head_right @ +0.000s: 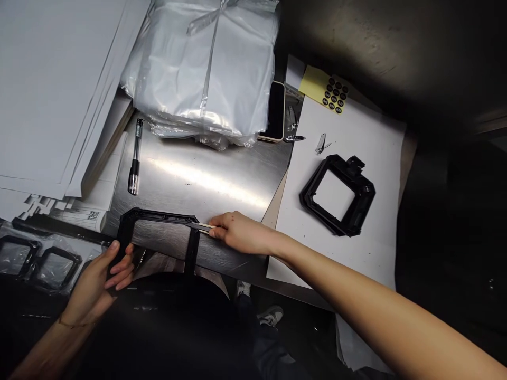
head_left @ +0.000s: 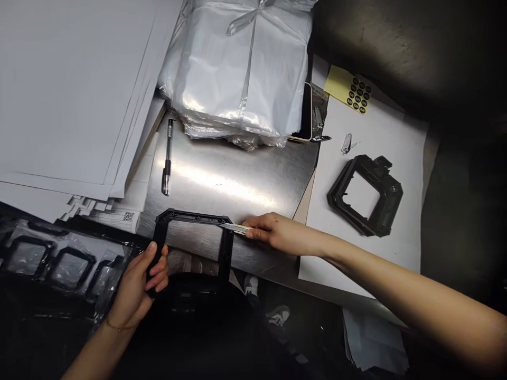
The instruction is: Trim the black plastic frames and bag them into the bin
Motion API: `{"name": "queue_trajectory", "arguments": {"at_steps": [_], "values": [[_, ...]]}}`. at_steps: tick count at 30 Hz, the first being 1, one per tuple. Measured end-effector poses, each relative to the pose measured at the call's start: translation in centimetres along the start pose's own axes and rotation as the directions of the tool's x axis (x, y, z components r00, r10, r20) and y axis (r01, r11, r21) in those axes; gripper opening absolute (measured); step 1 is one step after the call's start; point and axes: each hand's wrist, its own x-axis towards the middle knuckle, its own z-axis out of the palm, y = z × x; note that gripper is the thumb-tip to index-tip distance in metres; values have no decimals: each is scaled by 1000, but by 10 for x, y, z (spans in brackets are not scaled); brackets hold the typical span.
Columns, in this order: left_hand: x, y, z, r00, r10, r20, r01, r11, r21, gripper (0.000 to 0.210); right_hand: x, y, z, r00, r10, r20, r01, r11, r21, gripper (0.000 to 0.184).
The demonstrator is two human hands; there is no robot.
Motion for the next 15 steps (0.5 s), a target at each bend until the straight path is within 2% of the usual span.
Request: {"name": "queue_trajectory", "arguments": {"at_steps": [3,4,5,6,7,8,9,10,12,14,15], "values": [[0,0,0,1000,6,-4,-6,1000,2,25,-4,1,2,983,-66,172,36,985,169,20],[0,-1,0,1000,8,-6,-8,1000,3,25,-6,4,3,983,-83,161,53,982,183,22],[0,-1,0,1000,9,-7,-8,1000,4,26,-8,7,4,994,-85,75,73,985,156,23],[0,-1,0,1000,7,-8,-7,1000,4,26,-9,13,6,994,-76,-81,83,993,87,24],[0,-1,0,1000,5,-9,-5,1000,3,26,-10,19,8,962,-65,-267,65,998,-11,26],[-1,-1,0,1000,1,-9,-1,1000,2,26,-9,25,11,893,-65,-445,12,993,-121,28],[-1,-1,0,1000,-1,-8,1,1000,-1,26,-8,31,15,802,-86,-591,-65,971,-230,30],[-2,-1,1,1000,-4,-6,4,1000,-5,26,-7,35,19,716,-127,-686,-148,933,-328,30],[-3,0,2,1000,-12,-4,12,1000,-6,26,-2,36,30,601,-240,-763,-259,844,-470,28],[-4,2,4,1000,-15,-16,15,1000,5,25,5,28,40,559,-362,-746,-265,775,-574,23],[-4,2,5,1000,-13,-21,14,1000,11,25,10,22,45,568,-406,-716,-244,748,-617,21]]}}
